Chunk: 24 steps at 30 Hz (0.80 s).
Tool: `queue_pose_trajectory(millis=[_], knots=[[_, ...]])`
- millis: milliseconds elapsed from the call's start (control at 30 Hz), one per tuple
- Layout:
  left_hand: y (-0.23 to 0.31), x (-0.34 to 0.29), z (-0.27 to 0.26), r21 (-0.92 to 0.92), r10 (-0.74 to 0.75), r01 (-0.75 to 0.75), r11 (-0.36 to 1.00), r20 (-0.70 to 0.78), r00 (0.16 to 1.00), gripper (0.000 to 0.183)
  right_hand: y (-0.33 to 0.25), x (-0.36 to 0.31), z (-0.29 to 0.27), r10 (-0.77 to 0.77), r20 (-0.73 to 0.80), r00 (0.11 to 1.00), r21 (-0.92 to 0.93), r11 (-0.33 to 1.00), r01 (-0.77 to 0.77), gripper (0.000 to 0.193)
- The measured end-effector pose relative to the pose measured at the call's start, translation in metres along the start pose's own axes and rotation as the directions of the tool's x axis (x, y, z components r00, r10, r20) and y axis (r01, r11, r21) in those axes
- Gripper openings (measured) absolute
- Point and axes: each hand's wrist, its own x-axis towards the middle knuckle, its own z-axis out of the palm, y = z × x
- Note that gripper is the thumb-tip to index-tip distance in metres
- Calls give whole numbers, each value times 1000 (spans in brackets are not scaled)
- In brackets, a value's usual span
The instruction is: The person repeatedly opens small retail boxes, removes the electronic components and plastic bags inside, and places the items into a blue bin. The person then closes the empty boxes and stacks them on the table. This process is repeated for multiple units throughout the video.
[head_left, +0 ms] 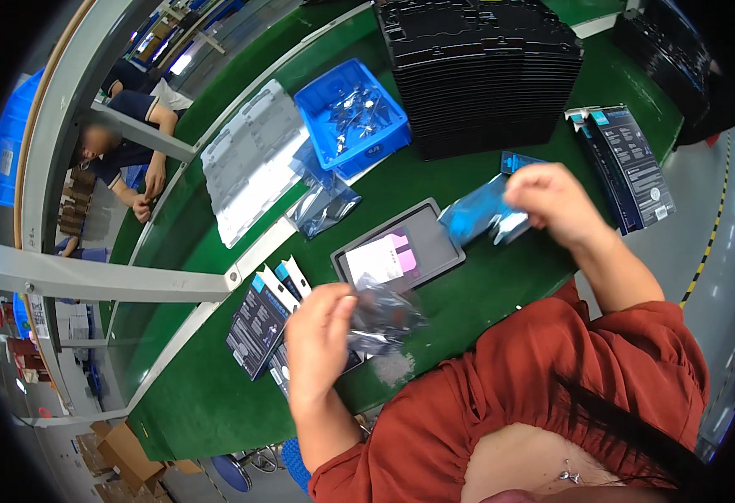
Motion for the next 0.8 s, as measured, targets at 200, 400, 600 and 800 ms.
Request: queue_pose_trajectory(millis=[200, 400, 600, 800], knots=[[-55, -3, -91, 180, -110, 169, 969, -295, 949, 12, 22, 9, -52, -81, -378, 922, -137, 990, 31, 18], [-96, 5, -122, 315, -184, 250, 915, -225, 957, 14, 36, 5, -43, -462, -470, 752, -705, 709, -6, 21], [-73, 22, -90, -1, -109, 110, 994, -152, 982, 17, 25, -2, -19, -621, -315, 718, -739, 635, 225, 17], [-59, 91, -55, 106, -85, 115, 988, -259, 962, 21, 18, 9, 17, -646, -65, 760, -734, 547, 403, 10]])
